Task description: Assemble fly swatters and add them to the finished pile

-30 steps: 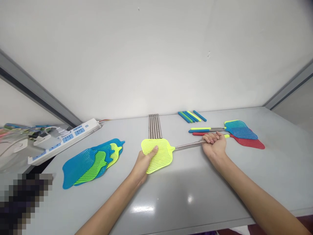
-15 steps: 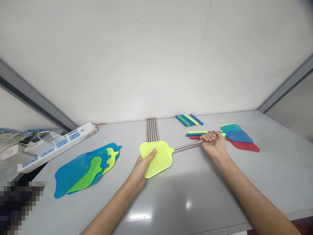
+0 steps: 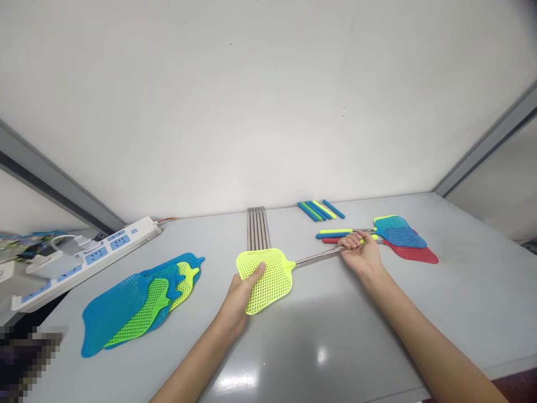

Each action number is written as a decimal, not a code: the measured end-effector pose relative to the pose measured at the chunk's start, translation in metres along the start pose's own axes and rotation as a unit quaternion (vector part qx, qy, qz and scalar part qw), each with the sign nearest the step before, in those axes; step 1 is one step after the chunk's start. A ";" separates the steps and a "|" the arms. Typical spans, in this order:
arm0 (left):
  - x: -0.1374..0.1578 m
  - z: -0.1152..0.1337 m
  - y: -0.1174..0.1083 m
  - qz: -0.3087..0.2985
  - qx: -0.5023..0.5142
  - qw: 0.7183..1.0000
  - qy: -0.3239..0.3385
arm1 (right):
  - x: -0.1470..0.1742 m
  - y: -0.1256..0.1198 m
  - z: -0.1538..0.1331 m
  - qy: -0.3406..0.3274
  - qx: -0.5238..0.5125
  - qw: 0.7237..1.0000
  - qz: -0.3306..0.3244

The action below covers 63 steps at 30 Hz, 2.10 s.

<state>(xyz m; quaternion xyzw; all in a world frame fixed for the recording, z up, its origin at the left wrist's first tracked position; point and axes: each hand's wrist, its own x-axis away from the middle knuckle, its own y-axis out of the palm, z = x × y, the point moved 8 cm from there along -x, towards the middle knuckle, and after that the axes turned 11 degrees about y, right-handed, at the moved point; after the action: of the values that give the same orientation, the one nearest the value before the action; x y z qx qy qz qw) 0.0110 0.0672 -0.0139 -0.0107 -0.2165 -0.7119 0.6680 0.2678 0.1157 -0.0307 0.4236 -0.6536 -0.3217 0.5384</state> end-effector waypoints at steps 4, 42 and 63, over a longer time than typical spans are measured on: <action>0.001 -0.002 -0.002 0.011 -0.009 1.000 -0.011 | 0.000 0.001 -0.002 -0.010 0.002 1.000 -0.006; 0.004 0.002 0.004 0.033 -0.051 0.997 -0.056 | 0.008 -0.016 -0.029 -0.099 -0.038 0.989 0.099; 0.000 -0.003 0.001 -0.036 0.056 0.998 0.017 | 0.002 -0.013 -0.035 -0.062 0.026 0.998 0.018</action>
<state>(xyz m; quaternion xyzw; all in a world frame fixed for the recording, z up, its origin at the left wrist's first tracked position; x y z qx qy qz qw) 0.0125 0.0662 -0.0168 0.0468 -0.2450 -0.7222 0.6452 0.3044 0.1099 -0.0334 0.4045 -0.7014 -0.3203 0.4917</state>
